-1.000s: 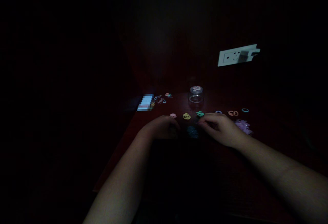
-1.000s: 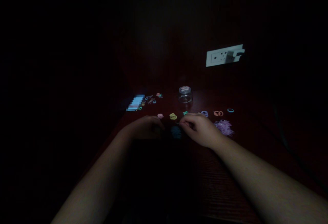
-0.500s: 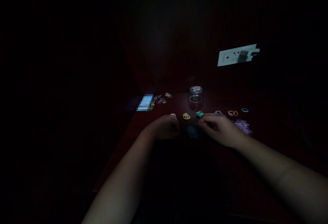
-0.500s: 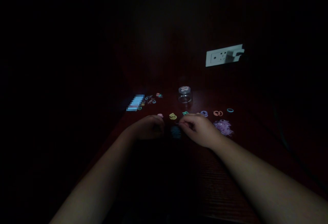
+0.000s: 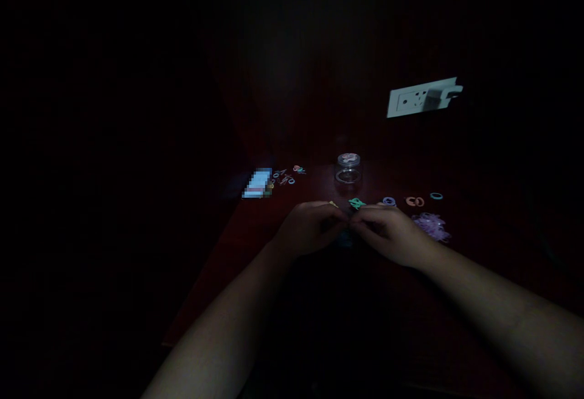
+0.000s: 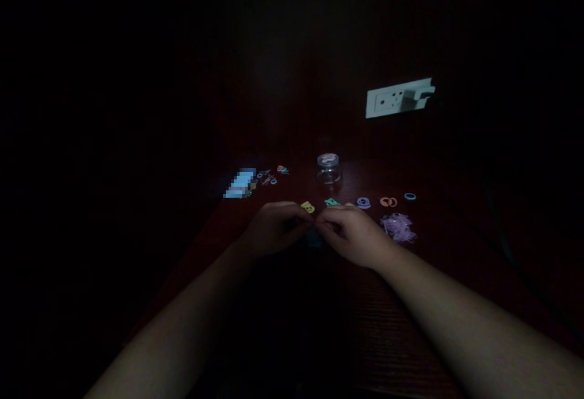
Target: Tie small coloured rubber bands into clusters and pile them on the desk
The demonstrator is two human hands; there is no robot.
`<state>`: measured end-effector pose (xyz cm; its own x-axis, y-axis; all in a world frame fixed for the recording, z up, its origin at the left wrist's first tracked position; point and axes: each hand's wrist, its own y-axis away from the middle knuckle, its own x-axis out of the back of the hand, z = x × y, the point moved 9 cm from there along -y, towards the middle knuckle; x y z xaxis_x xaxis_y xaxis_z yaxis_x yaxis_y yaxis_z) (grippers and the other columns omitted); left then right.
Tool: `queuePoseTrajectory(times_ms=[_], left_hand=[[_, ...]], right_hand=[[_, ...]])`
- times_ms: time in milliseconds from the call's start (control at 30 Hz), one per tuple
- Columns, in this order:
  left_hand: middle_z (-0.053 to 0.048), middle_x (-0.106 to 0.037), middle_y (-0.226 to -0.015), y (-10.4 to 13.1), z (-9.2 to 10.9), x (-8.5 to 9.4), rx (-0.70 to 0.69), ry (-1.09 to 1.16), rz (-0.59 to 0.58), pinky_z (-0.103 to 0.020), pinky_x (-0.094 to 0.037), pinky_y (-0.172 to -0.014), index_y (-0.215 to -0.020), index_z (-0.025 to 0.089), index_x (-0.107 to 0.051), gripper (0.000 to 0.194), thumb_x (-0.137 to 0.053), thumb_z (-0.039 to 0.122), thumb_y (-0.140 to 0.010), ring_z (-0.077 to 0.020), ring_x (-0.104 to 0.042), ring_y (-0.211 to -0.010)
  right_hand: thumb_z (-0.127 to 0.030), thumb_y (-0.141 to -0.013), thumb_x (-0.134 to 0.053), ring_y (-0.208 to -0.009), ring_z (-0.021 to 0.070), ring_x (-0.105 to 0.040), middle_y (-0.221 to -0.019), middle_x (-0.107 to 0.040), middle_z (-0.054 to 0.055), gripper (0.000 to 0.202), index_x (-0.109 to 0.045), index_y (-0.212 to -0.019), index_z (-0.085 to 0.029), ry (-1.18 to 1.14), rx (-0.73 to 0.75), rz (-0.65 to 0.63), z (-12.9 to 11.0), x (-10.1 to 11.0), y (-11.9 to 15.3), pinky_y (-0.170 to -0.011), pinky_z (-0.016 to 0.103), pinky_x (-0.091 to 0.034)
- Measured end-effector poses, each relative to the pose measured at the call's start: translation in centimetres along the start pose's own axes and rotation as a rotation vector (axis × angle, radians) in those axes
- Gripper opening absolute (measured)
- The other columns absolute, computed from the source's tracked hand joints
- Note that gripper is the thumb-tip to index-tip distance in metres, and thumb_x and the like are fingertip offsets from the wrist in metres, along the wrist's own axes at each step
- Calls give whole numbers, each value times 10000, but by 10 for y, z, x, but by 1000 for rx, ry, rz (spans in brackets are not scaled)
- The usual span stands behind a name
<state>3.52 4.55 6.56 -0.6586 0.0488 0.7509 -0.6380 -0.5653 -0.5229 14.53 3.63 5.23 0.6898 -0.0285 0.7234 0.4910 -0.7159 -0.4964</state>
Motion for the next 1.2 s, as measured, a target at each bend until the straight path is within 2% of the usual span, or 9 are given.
queuePoseTrajectory(times_ms=[133,300,700,1100,1200], left_hand=[[-5,-704,-878,0,1,2,10,28,11,-234,-492,-697,-1003,204,-669,176,-646,267,-841,-118,-649,-757],[3,-687,-810,0,2,4,8,1,18,-220,-470,-673,-891,190,-679,81,-622,229,-851,-104,-628,-719],[-17,-702,-829,1,-4,3,2,90,55,-237,-473,-683,-895,179,-683,105,-605,243,-864,-119,-639,-736],[2,-646,-710,2,-9,9,60,122,177,-211,-427,-615,-797,169,-673,101,-620,232,-856,-96,-573,-638],[2,-658,-719,1,-9,8,68,126,177,-207,-431,-624,-802,171,-681,95,-629,232,-853,-95,-580,-643]], right_hand=[[-245,-920,-529,-629,133,-540,-689,-602,-1,176,-641,-798,-189,-7,-11,-14,1,0,0,-652,280,-384],[-238,-923,-515,-639,134,-540,-696,-600,1,187,-630,-784,-187,-5,-13,-28,3,-2,1,-661,284,-391],[-271,-969,-455,-689,146,-578,-747,-645,6,229,-635,-850,-197,-2,-60,-35,6,0,2,-702,298,-405],[-252,-958,-455,-654,143,-549,-708,-614,1,229,-599,-789,-197,10,-77,-24,6,-1,1,-661,294,-398],[-252,-932,-492,-647,145,-550,-709,-611,-2,152,-621,-869,-204,21,-100,14,9,1,2,-652,292,-409]])
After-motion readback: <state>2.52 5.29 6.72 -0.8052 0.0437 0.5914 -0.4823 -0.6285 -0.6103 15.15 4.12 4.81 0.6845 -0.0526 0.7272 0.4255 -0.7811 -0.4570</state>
